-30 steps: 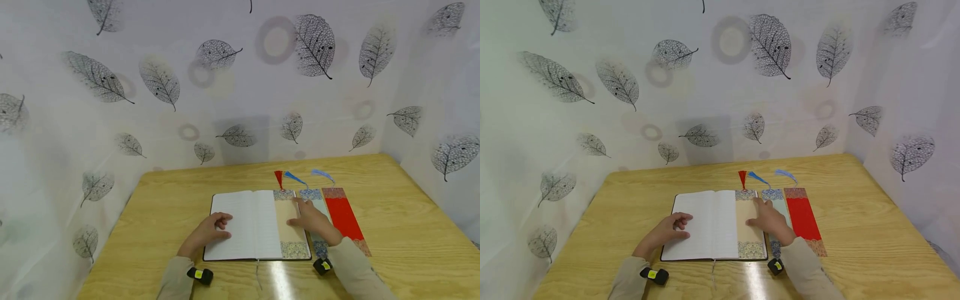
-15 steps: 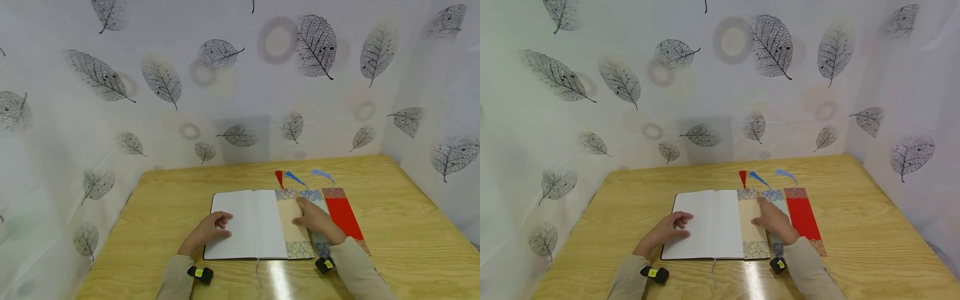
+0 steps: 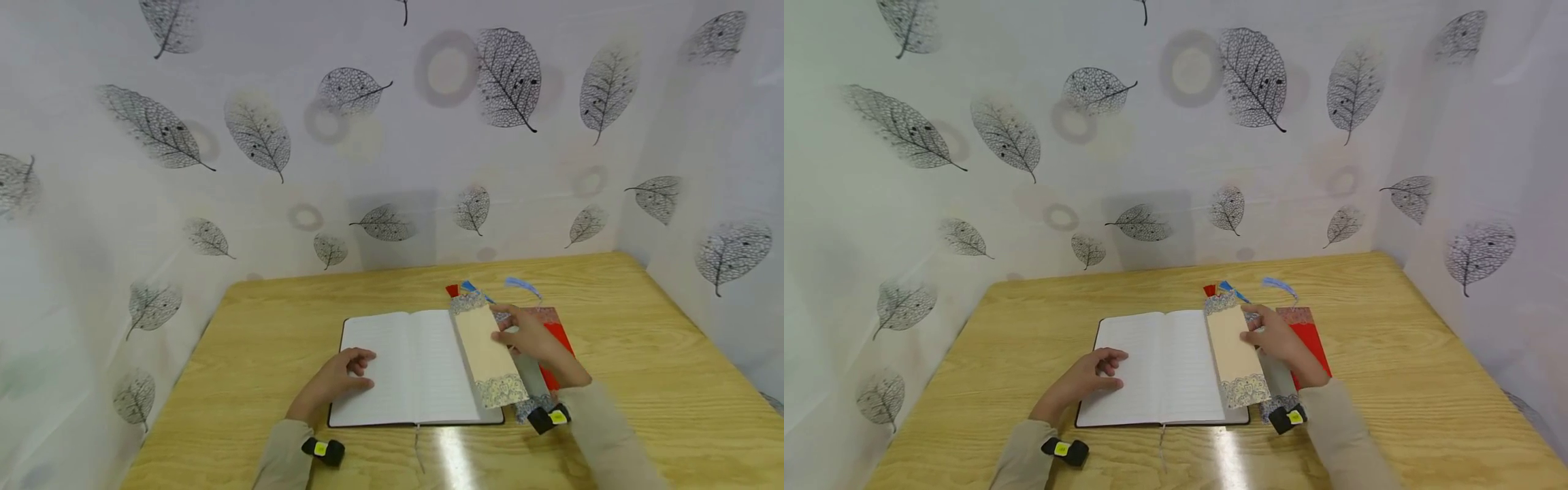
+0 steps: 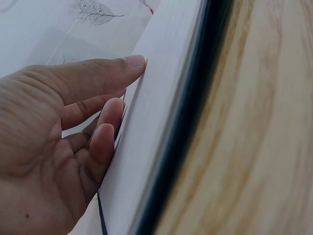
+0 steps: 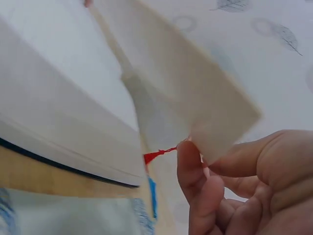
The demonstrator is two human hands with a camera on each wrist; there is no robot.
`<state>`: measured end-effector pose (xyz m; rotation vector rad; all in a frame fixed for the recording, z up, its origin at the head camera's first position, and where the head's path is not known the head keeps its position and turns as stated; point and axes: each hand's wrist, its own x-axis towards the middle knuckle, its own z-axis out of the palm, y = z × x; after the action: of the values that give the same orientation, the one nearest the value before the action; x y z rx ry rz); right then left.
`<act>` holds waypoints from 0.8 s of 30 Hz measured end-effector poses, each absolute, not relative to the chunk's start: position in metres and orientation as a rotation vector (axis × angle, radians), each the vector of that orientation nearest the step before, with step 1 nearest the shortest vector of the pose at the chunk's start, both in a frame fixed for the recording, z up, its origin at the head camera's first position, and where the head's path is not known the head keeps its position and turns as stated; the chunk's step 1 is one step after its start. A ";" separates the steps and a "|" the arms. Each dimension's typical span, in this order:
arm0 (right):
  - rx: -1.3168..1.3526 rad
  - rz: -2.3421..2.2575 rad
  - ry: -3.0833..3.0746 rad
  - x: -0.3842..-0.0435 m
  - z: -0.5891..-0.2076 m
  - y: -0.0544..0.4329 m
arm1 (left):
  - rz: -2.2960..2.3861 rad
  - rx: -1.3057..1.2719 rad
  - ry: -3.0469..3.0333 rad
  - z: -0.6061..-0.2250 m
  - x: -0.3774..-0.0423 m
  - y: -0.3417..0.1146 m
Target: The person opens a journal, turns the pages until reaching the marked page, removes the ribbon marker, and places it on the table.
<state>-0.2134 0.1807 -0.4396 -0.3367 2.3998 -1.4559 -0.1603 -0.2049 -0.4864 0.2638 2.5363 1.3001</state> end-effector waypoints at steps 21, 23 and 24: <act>-0.018 -1.316 2.605 -0.266 -0.402 0.305 | 1.328 0.266 2.530 -0.486 -0.161 -0.208; -0.007 -1.290 2.585 -0.262 -0.412 0.316 | 1.320 0.262 2.534 -0.487 -0.161 -0.207; -0.008 -1.279 2.572 -0.259 -0.416 0.320 | 1.315 0.257 2.536 -0.487 -0.161 -0.206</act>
<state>-0.2593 0.3197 -0.4164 -0.0080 2.5725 -1.2792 -0.1611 -0.2064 -0.4874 0.2567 2.5359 1.3145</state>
